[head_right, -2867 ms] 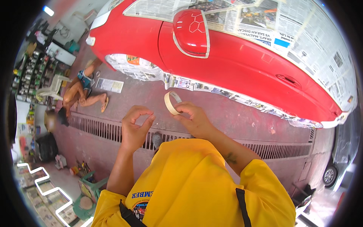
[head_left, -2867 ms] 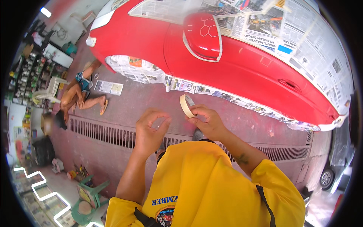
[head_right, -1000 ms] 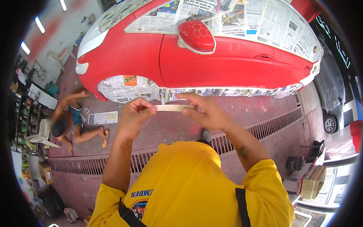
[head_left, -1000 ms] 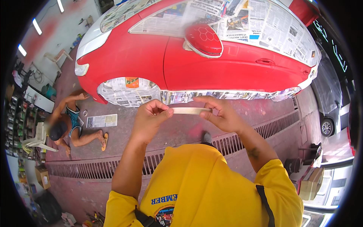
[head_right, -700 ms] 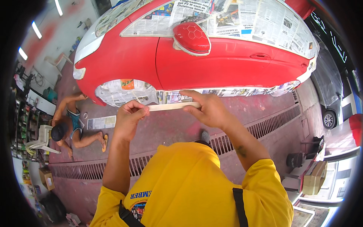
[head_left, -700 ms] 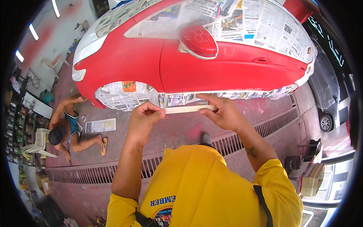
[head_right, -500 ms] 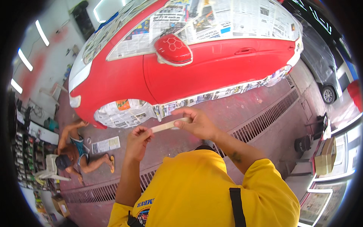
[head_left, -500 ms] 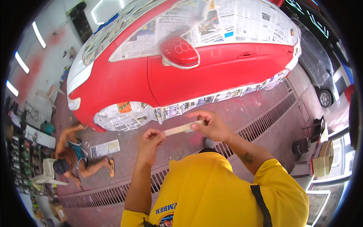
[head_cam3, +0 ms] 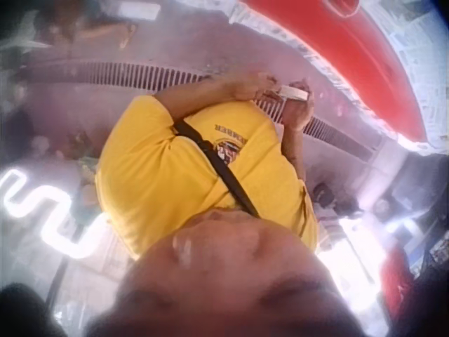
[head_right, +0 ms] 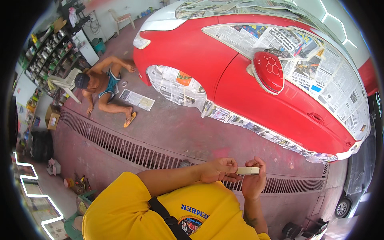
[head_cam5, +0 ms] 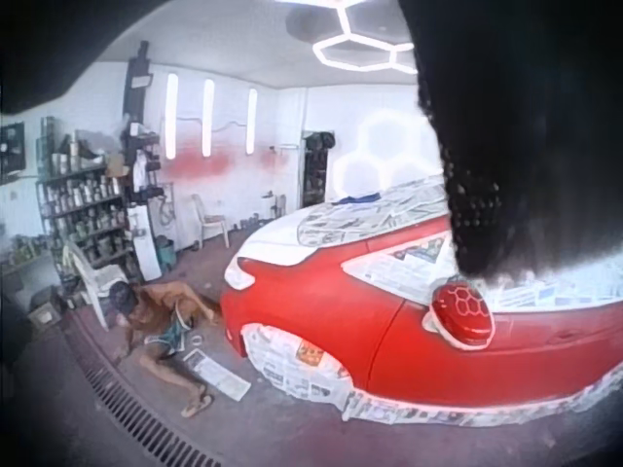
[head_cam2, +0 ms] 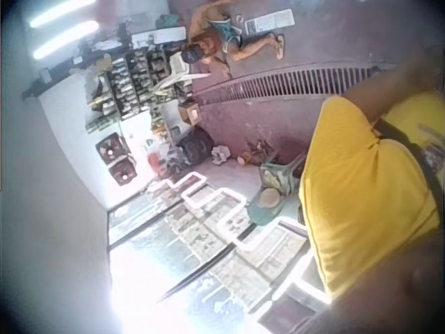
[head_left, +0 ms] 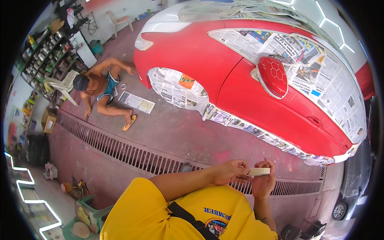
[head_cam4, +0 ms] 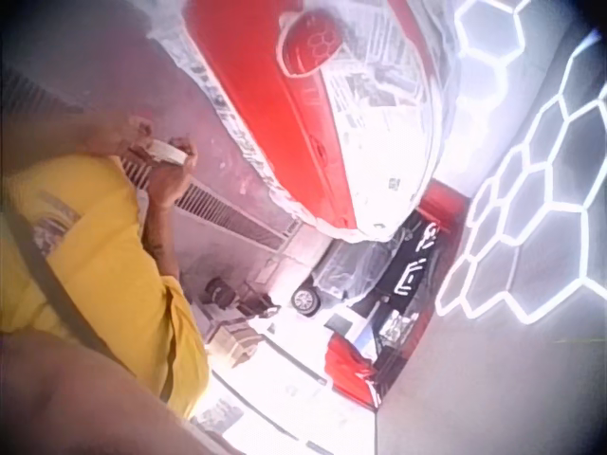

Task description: The person applies masking tape to a red car's side mirror and door area, securing newspaper over the mirror and along the door edge. They smooth the tape and newspaper to ensure coverage, preparing the surface for painting or detailing.

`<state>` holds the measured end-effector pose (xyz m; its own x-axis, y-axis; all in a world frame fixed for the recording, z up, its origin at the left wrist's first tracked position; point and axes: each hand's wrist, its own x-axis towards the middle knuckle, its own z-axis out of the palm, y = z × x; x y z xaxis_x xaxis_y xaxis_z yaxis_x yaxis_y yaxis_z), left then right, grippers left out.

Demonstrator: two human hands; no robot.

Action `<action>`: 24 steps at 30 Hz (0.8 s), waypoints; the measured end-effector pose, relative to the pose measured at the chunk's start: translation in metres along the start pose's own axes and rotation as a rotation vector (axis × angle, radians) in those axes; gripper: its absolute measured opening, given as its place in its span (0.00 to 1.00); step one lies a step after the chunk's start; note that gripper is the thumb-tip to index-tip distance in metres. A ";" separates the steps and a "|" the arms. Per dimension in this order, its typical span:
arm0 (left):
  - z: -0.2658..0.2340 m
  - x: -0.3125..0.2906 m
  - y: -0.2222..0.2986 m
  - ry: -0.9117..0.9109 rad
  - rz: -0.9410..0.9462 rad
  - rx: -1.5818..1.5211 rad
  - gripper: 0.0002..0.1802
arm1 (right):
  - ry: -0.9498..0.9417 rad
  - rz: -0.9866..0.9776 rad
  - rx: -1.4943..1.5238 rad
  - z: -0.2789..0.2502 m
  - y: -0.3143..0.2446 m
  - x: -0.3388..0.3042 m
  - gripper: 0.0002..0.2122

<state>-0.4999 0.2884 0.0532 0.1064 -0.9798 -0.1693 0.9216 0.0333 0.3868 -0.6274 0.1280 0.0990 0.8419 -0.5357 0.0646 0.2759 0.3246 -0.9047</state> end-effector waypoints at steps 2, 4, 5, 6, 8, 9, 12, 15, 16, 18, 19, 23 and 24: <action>0.004 0.003 -0.021 0.100 0.085 -0.023 0.14 | -0.002 0.053 -0.076 -0.006 -0.003 -0.007 0.29; 0.004 0.007 -0.040 0.195 0.182 -0.034 0.18 | -0.087 0.104 -0.153 -0.022 -0.001 -0.016 0.32; 0.007 0.005 -0.047 0.193 0.195 -0.009 0.20 | -0.152 0.144 -0.110 -0.029 -0.001 -0.022 0.33; 0.014 0.001 -0.050 0.188 0.202 0.017 0.23 | -0.210 0.183 -0.069 -0.038 -0.003 -0.029 0.34; 0.032 0.000 -0.069 0.143 0.226 0.073 0.27 | -0.258 0.242 -0.040 -0.059 -0.008 -0.046 0.35; 0.043 0.003 -0.082 0.103 0.243 0.106 0.29 | -0.249 0.261 -0.052 -0.072 -0.011 -0.057 0.36; 0.077 0.013 -0.129 0.096 0.278 0.122 0.33 | -0.321 0.229 -0.054 -0.116 -0.018 -0.088 0.38; 0.103 0.011 -0.172 0.306 0.325 0.119 0.37 | -0.345 0.179 -0.304 -0.149 -0.024 -0.111 0.38; 0.109 0.007 -0.185 0.403 0.344 0.122 0.38 | -0.336 0.165 -0.432 -0.156 -0.027 -0.116 0.39; 0.111 -0.007 -0.212 0.496 0.417 0.198 0.42 | -0.274 0.263 -0.406 -0.161 -0.037 -0.122 0.39; 0.112 -0.016 -0.225 0.542 0.453 0.237 0.44 | -0.243 0.312 -0.394 -0.165 -0.042 -0.127 0.40; 0.131 -0.042 -0.254 0.685 0.511 0.207 0.47 | -0.417 0.233 -0.404 -0.177 -0.057 -0.152 0.37; 0.133 -0.044 -0.257 0.721 0.505 0.195 0.47 | -0.486 0.178 -0.441 -0.178 -0.060 -0.162 0.38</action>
<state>-0.7913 0.2969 0.0817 0.7502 -0.4940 -0.4394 0.6289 0.3282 0.7048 -0.8632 0.0561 0.0680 0.9982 -0.0586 -0.0123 -0.0139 -0.0277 -0.9995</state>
